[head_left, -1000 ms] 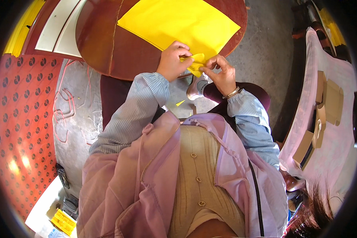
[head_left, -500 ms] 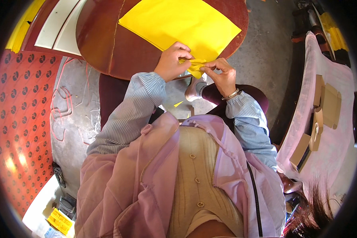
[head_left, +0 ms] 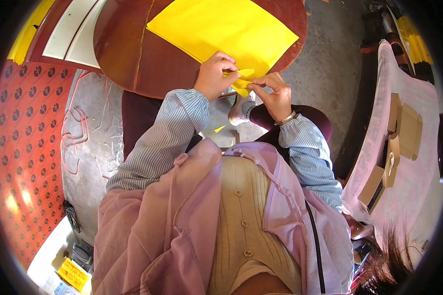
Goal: The person folds yellow paper sheets by hand on a low round table, repeatedly folding edges and creasing them. They handle multiple sheets, aligning and pressing folds to create smaller folded pieces.
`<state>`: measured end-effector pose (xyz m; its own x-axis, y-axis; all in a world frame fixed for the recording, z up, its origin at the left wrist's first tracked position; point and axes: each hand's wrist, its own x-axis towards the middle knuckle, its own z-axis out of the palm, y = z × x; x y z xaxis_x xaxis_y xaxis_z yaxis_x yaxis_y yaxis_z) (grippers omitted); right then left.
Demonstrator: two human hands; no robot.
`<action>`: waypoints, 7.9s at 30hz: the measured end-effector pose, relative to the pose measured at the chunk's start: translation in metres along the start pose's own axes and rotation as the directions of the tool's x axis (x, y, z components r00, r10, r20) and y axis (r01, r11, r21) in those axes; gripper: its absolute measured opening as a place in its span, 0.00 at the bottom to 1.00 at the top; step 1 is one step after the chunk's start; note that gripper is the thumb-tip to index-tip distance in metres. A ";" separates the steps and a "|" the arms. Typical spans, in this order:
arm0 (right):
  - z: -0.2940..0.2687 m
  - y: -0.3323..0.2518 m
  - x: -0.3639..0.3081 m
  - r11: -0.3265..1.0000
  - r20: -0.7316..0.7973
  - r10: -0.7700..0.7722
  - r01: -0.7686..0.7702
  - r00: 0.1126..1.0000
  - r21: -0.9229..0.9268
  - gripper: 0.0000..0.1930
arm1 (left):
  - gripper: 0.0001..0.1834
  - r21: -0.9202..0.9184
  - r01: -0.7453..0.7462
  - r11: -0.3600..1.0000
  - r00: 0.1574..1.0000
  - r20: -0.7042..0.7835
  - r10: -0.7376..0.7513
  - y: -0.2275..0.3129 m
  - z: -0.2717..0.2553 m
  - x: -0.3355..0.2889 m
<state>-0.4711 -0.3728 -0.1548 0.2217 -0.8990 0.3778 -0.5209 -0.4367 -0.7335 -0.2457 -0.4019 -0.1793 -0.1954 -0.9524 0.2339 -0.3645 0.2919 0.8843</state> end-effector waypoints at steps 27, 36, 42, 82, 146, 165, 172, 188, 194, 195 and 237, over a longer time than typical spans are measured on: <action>-0.001 0.002 0.000 0.999 0.009 0.023 -0.023 1.000 0.028 0.09 | 0.08 0.012 -0.020 1.000 1.000 0.021 0.020 -0.004 -0.002 0.001; -0.001 -0.001 0.003 0.996 0.022 0.087 -0.087 0.996 0.012 0.08 | 0.09 0.024 -0.066 0.998 0.994 0.084 0.064 -0.001 -0.011 0.001; 0.002 -0.001 0.002 0.991 0.000 0.122 -0.122 0.993 0.045 0.09 | 0.10 0.024 -0.038 0.999 0.999 0.027 0.037 0.003 -0.002 -0.002; -0.001 0.003 -0.001 0.999 0.015 -0.015 0.015 1.000 0.030 0.08 | 0.10 0.012 0.018 1.000 0.999 0.040 -0.018 0.000 -0.004 0.001; -0.006 0.212 0.333 0.712 -0.191 -0.052 -0.098 0.980 -0.695 0.31 | 0.09 -0.074 0.037 0.997 0.999 -0.005 -0.037 0.018 0.006 -0.013; -0.040 0.054 0.090 0.932 -0.089 0.090 -0.053 0.992 0.358 0.04 | 0.09 0.027 -0.002 1.000 0.996 -0.089 0.004 0.016 0.008 -0.010; -0.015 -0.008 -0.009 0.987 0.105 -0.155 0.149 0.982 0.067 0.11 | 0.11 0.064 -0.002 0.998 0.999 -0.049 0.005 0.012 0.006 -0.003; -0.011 -0.003 0.004 0.960 0.185 -0.272 0.281 0.944 -0.021 0.08 | 0.10 0.083 -0.043 0.996 0.999 0.000 0.043 0.005 0.001 -0.001; -0.006 0.001 0.004 0.994 0.119 -0.072 0.062 0.990 0.088 0.07 | 0.09 0.078 -0.084 0.993 0.996 0.022 0.082 0.005 -0.002 -0.002; -0.005 0.001 0.004 0.995 0.114 -0.045 0.034 0.992 0.099 0.07 | 0.09 0.084 -0.092 0.992 0.996 0.026 0.090 0.005 -0.003 -0.002; 0.005 0.002 0.001 0.987 0.020 0.112 -0.114 0.993 0.109 0.10 | 0.12 0.032 -0.072 0.997 0.996 0.046 0.071 0.000 -0.003 -0.003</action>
<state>-0.4674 -0.3749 -0.1584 0.1786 -0.9428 0.2813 -0.4495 -0.3325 -0.8291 -0.2424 -0.3993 -0.1792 -0.2622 -0.9243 0.2772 -0.3788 0.3628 0.8514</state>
